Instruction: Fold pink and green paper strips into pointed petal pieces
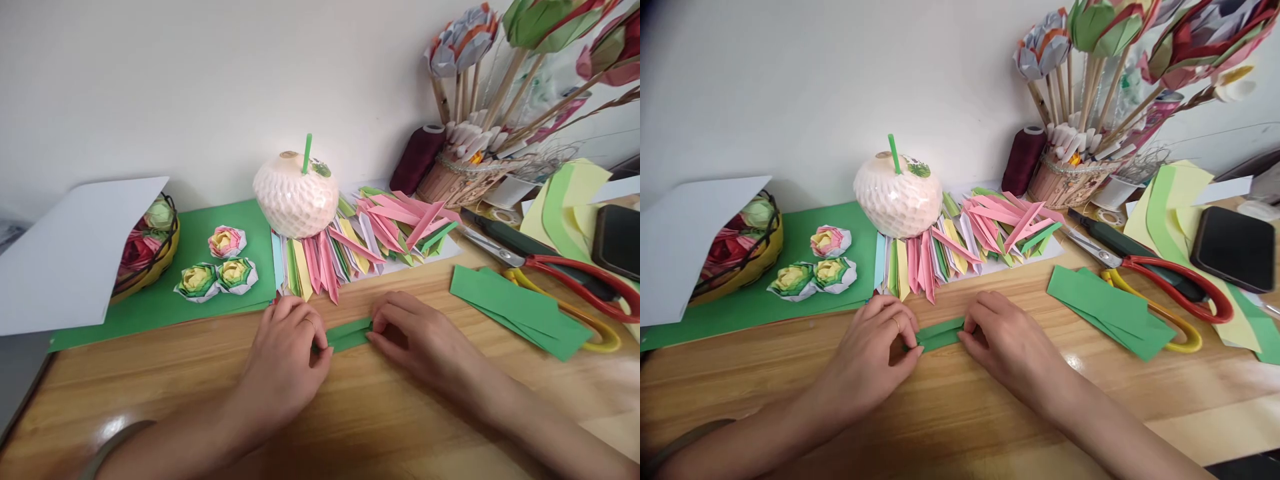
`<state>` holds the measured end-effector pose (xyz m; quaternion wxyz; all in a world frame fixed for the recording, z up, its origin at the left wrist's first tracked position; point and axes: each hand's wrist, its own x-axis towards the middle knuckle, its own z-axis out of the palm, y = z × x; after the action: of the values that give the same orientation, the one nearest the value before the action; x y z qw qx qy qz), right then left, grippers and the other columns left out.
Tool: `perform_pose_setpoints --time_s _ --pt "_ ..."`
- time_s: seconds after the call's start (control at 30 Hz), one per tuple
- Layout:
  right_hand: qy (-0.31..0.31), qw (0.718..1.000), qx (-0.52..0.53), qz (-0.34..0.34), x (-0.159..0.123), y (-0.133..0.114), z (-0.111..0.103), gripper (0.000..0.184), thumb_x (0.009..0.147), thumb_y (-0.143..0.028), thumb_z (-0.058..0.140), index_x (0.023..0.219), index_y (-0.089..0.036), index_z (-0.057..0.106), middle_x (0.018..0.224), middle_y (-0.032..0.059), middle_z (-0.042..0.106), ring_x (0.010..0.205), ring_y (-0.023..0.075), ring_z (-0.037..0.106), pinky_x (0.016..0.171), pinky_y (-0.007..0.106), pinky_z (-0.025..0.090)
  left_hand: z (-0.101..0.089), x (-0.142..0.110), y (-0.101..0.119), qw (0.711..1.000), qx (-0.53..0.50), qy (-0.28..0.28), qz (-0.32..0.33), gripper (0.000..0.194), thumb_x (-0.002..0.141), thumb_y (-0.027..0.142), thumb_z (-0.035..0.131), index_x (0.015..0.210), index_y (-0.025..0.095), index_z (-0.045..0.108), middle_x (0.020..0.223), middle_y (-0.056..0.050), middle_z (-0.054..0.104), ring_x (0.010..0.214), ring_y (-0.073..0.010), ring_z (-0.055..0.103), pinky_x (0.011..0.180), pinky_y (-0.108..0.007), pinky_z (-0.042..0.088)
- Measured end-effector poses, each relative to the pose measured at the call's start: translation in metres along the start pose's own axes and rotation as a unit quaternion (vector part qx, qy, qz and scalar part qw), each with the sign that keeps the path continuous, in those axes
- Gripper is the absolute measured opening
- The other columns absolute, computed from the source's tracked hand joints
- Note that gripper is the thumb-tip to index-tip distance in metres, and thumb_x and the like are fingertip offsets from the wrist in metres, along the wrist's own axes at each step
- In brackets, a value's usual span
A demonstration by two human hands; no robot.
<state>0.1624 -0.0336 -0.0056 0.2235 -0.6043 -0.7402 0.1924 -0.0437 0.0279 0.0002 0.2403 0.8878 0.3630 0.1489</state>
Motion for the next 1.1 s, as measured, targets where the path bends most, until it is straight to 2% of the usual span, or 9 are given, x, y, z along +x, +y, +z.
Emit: perform_pose_setpoints --time_s 0.1,0.2,0.3,0.4,0.53,0.63,0.77,0.93,1.1 --pt "0.001 1.000 0.014 0.002 -0.001 0.002 0.001 0.010 0.085 -0.013 0.054 0.079 -0.019 0.048 0.081 0.0024 0.054 0.072 0.0163 0.053 0.063 0.029 0.044 0.000 -0.002 -0.001 1.000 -0.007 0.000 0.015 0.014 0.075 0.004 0.057 0.079 0.018 0.053 0.083 -0.001 0.060 0.093 -0.0227 0.045 0.081 -0.040 0.036" --pt "0.021 0.999 0.007 -0.024 -0.003 0.003 0.002 0.004 0.088 -0.016 0.051 0.090 -0.019 0.053 0.086 0.0038 0.055 0.077 0.0172 0.054 0.066 0.029 0.046 0.000 -0.004 -0.005 0.995 0.031 0.033 0.087 0.021 0.084 0.008 0.051 0.097 0.022 0.061 0.087 -0.002 0.060 0.093 -0.0238 0.045 0.079 -0.041 0.033" --pt "0.032 0.997 -0.025 -0.065 -0.006 0.001 0.000 0.015 0.091 -0.015 0.045 0.097 -0.019 0.058 0.089 0.0052 0.058 0.081 0.0182 0.056 0.068 0.031 0.048 0.001 -0.005 -0.008 0.980 0.080 0.066 0.168 0.029 0.089 0.010 0.044 0.100 0.026 0.066 0.084 -0.003 0.060 0.089 -0.0237 0.045 0.074 -0.039 0.029" --pt "0.043 0.988 -0.096 -0.110 -0.011 -0.006 -0.004 0.024 0.094 -0.015 0.039 0.098 -0.017 0.062 0.091 0.0078 0.062 0.083 0.0199 0.058 0.068 0.032 0.050 0.001 -0.005 -0.009 0.969 0.105 0.080 0.208 0.030 0.091 0.010 0.041 0.100 0.021 0.068 0.084 -0.005 0.060 0.088 -0.0236 0.046 0.074 -0.040 0.029" --pt "0.062 0.959 -0.194 -0.196 -0.021 -0.018 0.001 0.035 0.097 -0.016 0.032 0.120 -0.010 0.057 0.119 0.0120 0.063 0.114 0.0242 0.054 0.093 0.041 0.046 0.002 -0.004 -0.007 0.961 0.125 0.095 0.226 0.027 0.093 0.013 0.043 0.094 0.017 0.069 0.080 -0.006 0.061 0.086 -0.0230 0.048 0.075 -0.039 0.031" --pt "0.023 0.961 -0.204 -0.186 -0.028 -0.024 0.009 0.042 0.096 -0.028 0.039 0.133 -0.009 0.047 0.136 0.0111 0.051 0.128 0.0233 0.044 0.103 0.042 0.040 0.002 -0.003 -0.009 0.956 0.131 0.108 0.240 0.026 0.093 0.014 0.043 0.094 0.016 0.069 0.087 -0.006 0.065 0.090 -0.0237 0.049 0.078 -0.040 0.033" --pt "-0.031 0.967 -0.193 -0.162 -0.034 -0.022 0.014 0.055 0.093 -0.036 0.046 0.140 -0.008 0.036 0.144 0.0121 0.038 0.134 0.0240 0.035 0.107 0.046 0.035 -0.003 -0.005 -0.012 0.944 0.144 0.097 0.279 0.030 0.094 0.013 0.038 0.098 0.012 0.068 0.093 -0.007 0.068 0.093 -0.0229 0.054 0.084 -0.040 0.038" --pt "-0.044 0.973 -0.175 -0.146 -0.034 -0.018 0.013 0.059 0.093 -0.036 0.047 0.143 -0.011 0.030 0.146 0.0103 0.035 0.136 0.0221 0.031 0.111 0.045 0.029 -0.005 -0.015 -0.011 0.906 0.248 0.084 0.332 0.038 0.097 0.012 0.028 0.107 0.009 0.065 0.104 -0.011 0.068 0.101 -0.0231 0.057 0.092 -0.041 0.038" --pt "-0.054 0.970 -0.186 -0.145 -0.033 -0.018 0.013 0.059 0.094 -0.037 0.046 0.144 -0.012 0.029 0.147 0.0084 0.033 0.136 0.0214 0.031 0.111 0.045 0.029 0.001 -0.021 -0.011 0.905 0.268 0.083 0.320 0.041 0.098 0.011 0.023 0.108 0.007 0.063 0.103 -0.012 0.069 0.101 -0.0233 0.059 0.092 -0.038 0.039"
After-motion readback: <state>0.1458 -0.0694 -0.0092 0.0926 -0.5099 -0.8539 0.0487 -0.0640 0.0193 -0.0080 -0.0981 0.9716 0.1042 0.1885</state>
